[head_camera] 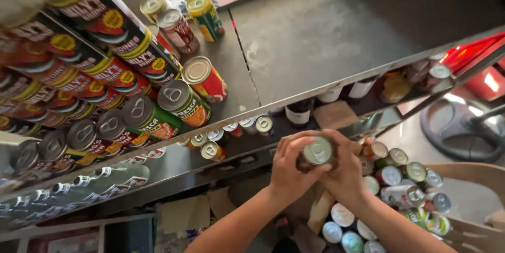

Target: Organizing and stocking canned food products on retail shelves from a collection on a chair.

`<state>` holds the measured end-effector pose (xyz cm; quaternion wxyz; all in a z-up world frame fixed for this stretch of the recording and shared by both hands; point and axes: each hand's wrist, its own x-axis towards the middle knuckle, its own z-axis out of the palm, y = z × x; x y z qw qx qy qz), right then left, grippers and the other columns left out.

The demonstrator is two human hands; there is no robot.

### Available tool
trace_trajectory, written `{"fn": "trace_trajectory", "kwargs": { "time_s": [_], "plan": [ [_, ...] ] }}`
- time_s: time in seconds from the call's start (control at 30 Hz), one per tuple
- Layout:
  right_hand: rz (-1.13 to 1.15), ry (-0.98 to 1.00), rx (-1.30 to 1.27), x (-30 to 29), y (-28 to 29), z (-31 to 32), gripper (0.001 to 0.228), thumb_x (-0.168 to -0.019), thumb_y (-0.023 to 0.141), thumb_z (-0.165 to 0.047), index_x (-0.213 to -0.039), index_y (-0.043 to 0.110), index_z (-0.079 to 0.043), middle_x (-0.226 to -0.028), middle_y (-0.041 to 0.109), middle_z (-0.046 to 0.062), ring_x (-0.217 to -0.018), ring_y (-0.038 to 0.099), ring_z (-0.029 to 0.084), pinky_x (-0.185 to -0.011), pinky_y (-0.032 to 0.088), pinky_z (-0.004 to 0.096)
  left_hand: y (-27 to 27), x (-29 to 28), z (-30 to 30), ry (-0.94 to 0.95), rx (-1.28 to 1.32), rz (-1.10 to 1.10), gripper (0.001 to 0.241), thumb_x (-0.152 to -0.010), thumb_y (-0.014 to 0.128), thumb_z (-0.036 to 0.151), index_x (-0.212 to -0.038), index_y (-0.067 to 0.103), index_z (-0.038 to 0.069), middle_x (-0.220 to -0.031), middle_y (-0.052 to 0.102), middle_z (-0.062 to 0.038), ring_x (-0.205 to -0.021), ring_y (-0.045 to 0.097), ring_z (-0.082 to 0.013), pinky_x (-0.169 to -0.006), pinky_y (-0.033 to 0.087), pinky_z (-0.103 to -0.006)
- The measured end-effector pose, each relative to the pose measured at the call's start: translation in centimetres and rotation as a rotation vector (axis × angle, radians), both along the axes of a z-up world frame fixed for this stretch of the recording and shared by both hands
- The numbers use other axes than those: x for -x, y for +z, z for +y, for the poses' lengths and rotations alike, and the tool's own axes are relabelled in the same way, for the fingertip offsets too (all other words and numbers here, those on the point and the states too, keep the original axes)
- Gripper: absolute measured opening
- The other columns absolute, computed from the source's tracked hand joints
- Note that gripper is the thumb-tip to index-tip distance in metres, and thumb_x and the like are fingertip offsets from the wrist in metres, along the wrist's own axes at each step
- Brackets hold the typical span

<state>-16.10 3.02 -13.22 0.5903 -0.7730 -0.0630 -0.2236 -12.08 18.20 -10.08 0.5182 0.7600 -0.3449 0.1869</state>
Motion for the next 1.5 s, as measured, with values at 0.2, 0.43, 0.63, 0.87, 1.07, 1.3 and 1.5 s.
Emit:
{"fn": "trace_trajectory", "kwargs": {
  "time_s": [0.2,0.43,0.63,0.87,1.07,1.3,1.5],
  "plan": [
    [0.317,0.03,-0.065,-3.2,-6.0,4.7,0.068,-0.083,0.084,-0.019,-0.143,0.052,-0.007,-0.124,0.065,0.015,-0.114,0.068,0.025,-0.095,0.053,0.036,-8.5,-4.4,6.1,0.096,-0.27,0.032,0.035,-0.1,0.063,0.029,-0.129,0.061,0.01,-0.127,0.07,-0.008,-0.125,0.06,-0.0351,-0.107,0.044,-0.0475],
    [0.258,-0.187,0.09,-8.1,-12.7,8.5,0.067,-0.077,0.084,-0.02,-0.136,0.055,-0.008,-0.124,0.069,0.015,-0.111,0.071,0.031,-0.09,0.056,0.038,-14.5,-8.8,9.0,0.349,-0.684,-0.144,0.051,-0.095,0.063,0.026,-0.144,0.055,0.015,-0.15,0.056,-0.012,-0.137,0.05,-0.0422,-0.115,0.035,-0.0552],
    [0.222,-0.26,0.149,-10.5,-14.4,10.2,0.07,-0.077,0.085,-0.018,-0.138,0.052,-0.007,-0.127,0.066,0.018,-0.116,0.065,0.04,-0.094,0.052,0.044,-17.2,-10.3,10.4,0.334,-0.868,-0.07,0.067,-0.089,0.065,0.028,-0.153,0.045,0.026,-0.151,0.051,-0.012,-0.135,0.048,-0.0408,-0.114,0.031,-0.0603],
    [0.171,-0.309,0.187,-12.6,-16.7,11.7,0.071,-0.076,0.084,-0.014,-0.139,0.052,-0.006,-0.132,0.064,0.02,-0.122,0.061,0.042,-0.1,0.051,0.045,-17.4,-11.2,11.0,0.351,-0.878,0.008,0.066,-0.091,0.065,0.028,-0.153,0.046,0.022,-0.139,0.058,-0.009,-0.122,0.055,-0.0379,-0.111,0.038,-0.051],
    [0.189,-0.298,0.178,-14.0,-19.0,14.2,0.076,-0.074,0.082,-0.013,-0.142,0.049,-0.005,-0.135,0.061,0.023,-0.124,0.059,0.043,-0.101,0.049,0.047,-19.7,-12.7,12.4,0.383,-0.924,0.05,0.054,-0.095,0.057,0.026,-0.148,0.05,0.014,-0.133,0.061,-0.01,-0.119,0.058,-0.0329,-0.109,0.041,-0.0453],
    [0.28,-0.277,0.207,-16.4,-20.8,15.9,0.074,-0.079,0.081,-0.018,-0.142,0.047,-0.003,-0.143,0.056,0.022,-0.124,0.057,0.044,-0.098,0.05,0.048,-20.8,-14.5,13.2,0.438,-1.146,0.202,0.045,-0.095,0.053,0.025,-0.139,0.054,0.013,-0.131,0.062,-0.013,-0.124,0.056,-0.0324,-0.106,0.04,-0.0453],
    [0.281,-0.224,0.338,-16.4,-21.8,15.8,0.086,-0.071,0.073,-0.005,-0.151,0.041,-0.003,-0.155,0.045,0.025,-0.133,0.05,0.044,-0.105,0.047,0.047,-19.2,-14.0,12.7,0.454,-1.008,0.109,0.065,-0.083,0.063,0.021,-0.144,0.049,0.006,-0.137,0.055,-0.016,-0.124,0.055,-0.0352,-0.103,0.043,-0.0454]
  ]
}}
